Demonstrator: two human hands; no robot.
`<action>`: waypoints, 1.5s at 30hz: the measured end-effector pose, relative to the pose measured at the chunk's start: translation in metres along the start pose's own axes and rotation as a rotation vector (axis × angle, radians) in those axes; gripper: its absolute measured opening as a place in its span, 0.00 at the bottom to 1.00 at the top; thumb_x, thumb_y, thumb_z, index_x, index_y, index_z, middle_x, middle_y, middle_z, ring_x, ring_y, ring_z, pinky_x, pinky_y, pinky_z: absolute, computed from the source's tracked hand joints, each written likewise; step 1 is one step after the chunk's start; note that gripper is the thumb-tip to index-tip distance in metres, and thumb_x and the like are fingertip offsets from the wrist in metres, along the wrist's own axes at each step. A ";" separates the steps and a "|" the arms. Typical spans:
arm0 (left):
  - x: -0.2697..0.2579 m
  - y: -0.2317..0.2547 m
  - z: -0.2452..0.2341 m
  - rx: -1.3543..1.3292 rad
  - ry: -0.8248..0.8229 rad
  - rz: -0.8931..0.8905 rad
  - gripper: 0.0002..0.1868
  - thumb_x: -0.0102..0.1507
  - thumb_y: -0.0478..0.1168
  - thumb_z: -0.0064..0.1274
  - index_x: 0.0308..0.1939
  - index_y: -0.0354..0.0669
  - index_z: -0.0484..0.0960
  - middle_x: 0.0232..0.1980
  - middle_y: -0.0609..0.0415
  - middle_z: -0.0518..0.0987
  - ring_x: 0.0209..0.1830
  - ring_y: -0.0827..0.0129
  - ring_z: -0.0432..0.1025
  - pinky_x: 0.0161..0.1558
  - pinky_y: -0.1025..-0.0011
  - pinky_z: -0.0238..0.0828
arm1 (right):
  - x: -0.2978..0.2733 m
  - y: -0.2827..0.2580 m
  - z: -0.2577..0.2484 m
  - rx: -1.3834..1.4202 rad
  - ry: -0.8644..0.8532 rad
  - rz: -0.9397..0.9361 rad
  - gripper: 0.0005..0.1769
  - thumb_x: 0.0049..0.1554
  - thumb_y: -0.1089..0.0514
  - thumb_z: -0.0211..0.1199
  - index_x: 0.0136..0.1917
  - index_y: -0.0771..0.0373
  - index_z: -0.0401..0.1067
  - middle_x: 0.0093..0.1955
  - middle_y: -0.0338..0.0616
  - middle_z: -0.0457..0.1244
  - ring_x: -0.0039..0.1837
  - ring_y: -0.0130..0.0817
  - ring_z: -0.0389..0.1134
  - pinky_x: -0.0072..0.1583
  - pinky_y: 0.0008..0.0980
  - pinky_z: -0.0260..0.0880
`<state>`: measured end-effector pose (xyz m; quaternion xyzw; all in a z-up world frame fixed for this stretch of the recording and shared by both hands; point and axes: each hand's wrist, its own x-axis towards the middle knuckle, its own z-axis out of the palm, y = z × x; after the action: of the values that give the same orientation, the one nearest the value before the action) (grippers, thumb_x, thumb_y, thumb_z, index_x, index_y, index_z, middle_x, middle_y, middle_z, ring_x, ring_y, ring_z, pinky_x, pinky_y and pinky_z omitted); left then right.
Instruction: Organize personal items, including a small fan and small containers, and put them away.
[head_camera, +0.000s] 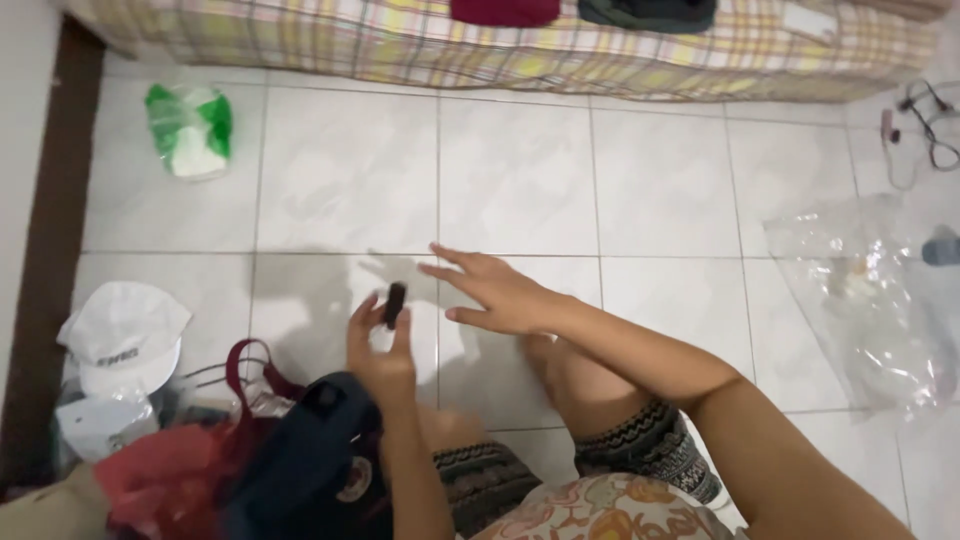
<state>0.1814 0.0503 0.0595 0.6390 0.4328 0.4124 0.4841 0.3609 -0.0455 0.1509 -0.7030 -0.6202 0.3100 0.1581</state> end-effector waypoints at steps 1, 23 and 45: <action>0.000 0.007 0.010 0.003 -0.018 0.002 0.18 0.59 0.33 0.68 0.50 0.34 0.80 0.41 0.51 0.81 0.41 0.68 0.74 0.49 0.69 0.72 | -0.013 0.001 -0.001 0.009 0.010 0.012 0.40 0.61 0.47 0.60 0.82 0.55 0.51 0.85 0.63 0.39 0.74 0.56 0.57 0.76 0.54 0.52; 0.011 0.244 0.168 0.145 -0.454 -0.023 0.15 0.56 0.33 0.68 0.46 0.38 0.83 0.41 0.52 0.82 0.43 0.62 0.74 0.45 0.65 0.71 | -0.096 0.032 -0.178 0.863 0.575 0.247 0.13 0.65 0.62 0.57 0.62 0.63 0.72 0.62 0.43 0.64 0.54 0.30 0.72 0.56 0.31 0.76; 0.038 0.578 0.271 -0.082 -0.859 0.083 0.17 0.55 0.34 0.71 0.44 0.38 0.82 0.42 0.53 0.84 0.41 0.69 0.79 0.46 0.72 0.76 | -0.280 -0.012 -0.428 1.375 0.924 0.291 0.06 0.62 0.66 0.62 0.54 0.67 0.73 0.49 0.39 0.69 0.51 0.23 0.70 0.55 0.26 0.73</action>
<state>0.5380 -0.0748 0.5754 0.7498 0.1492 0.1449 0.6281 0.6113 -0.2453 0.5490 -0.5794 -0.0694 0.3171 0.7476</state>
